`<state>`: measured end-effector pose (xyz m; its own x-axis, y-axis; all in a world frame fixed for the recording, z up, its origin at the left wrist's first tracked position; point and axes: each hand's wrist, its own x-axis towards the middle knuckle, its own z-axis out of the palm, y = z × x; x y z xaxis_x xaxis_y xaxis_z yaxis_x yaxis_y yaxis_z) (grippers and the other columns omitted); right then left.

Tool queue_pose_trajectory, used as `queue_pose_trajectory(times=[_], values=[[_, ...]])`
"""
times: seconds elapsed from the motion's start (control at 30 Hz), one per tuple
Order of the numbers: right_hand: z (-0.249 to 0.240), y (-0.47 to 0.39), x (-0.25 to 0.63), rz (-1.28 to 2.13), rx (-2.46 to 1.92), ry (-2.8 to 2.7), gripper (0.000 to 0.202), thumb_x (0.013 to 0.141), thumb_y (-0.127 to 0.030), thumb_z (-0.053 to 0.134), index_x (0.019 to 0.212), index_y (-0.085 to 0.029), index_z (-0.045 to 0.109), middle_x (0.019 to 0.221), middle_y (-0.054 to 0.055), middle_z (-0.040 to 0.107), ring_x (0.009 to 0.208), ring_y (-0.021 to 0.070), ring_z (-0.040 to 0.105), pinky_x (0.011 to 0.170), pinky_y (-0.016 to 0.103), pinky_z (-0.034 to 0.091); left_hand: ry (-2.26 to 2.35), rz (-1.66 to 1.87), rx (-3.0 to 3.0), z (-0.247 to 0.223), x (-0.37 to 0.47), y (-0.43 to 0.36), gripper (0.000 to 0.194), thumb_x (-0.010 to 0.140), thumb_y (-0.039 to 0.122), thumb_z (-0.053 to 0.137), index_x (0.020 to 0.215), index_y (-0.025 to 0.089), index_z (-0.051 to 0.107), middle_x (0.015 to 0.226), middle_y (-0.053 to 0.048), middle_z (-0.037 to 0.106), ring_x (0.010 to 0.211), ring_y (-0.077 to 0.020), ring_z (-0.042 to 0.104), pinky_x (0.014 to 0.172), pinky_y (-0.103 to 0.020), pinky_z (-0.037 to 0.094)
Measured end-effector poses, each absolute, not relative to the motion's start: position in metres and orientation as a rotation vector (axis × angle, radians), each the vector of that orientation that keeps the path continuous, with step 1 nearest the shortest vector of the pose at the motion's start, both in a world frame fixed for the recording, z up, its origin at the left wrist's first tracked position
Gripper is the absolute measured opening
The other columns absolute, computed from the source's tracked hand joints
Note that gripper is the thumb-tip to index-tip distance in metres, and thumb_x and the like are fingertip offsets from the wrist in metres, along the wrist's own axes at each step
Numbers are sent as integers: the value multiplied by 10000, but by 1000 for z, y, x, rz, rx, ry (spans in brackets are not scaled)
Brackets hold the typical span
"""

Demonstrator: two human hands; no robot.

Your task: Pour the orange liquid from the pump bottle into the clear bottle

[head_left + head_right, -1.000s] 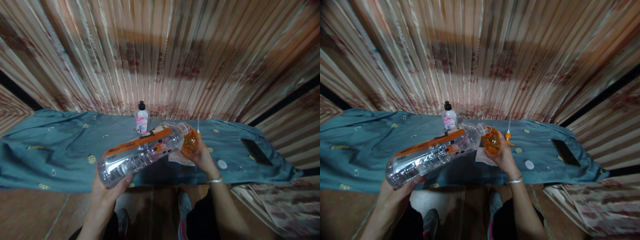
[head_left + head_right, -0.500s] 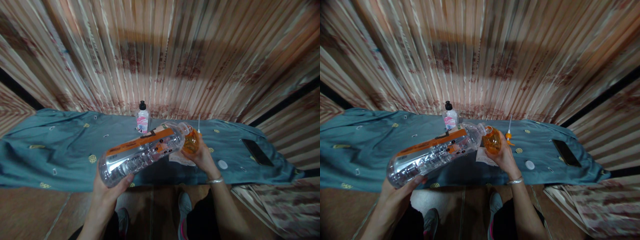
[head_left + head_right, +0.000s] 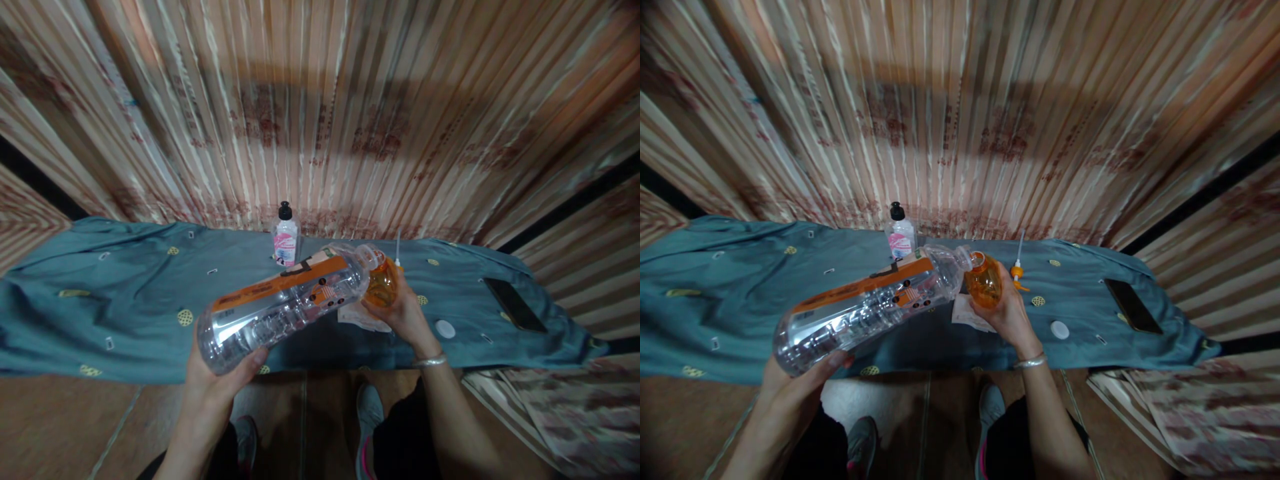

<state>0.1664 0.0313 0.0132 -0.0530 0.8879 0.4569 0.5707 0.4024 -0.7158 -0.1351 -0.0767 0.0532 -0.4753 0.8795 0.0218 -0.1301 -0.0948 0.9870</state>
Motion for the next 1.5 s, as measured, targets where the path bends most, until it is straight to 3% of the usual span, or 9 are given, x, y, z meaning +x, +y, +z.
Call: queue_pose_trajectory(times=[0.33, 0.77, 1.0, 1.5], values=[[11, 31, 168, 465, -1284, -1732, 882, 750, -317, 846, 1520, -211, 429, 1453, 145, 641, 1321, 332, 655, 1179, 542, 506, 1425, 1655, 893, 54, -137, -76, 810, 541, 406, 958, 1240, 204, 601, 1055, -85, 724, 984, -323, 713, 822, -428, 588], [13, 31, 165, 461, -1306, -1708, 866, 735, -336, 847, 1494, -202, 450, 1391, 142, 688, 1218, 328, 718, 1082, 505, 587, 1413, 1678, 877, 55, -136, -77, 859, 542, 399, 964, 1296, 204, 602, 1099, -91, 733, 986, -315, 717, 819, -413, 590], [12, 30, 167, 461, -1322, -1719, 874, 747, -355, 842, 1506, -194, 440, 1416, 152, 672, 1269, 345, 691, 1119, 532, 558, 1401, 1663, 897, 57, -137, -77, 768, 578, 409, 949, 1237, 206, 612, 1110, -97, 730, 1003, -315, 719, 820, -402, 595], [10, 31, 169, 464, -1338, -1721, 903, 739, -369, 844, 1521, -201, 426, 1435, 165, 651, 1309, 368, 663, 1151, 578, 518, 1397, 1618, 902, 57, -141, -77, 790, 553, 370, 959, 1244, 207, 612, 1091, -86, 729, 991, -314, 717, 859, -428, 591]])
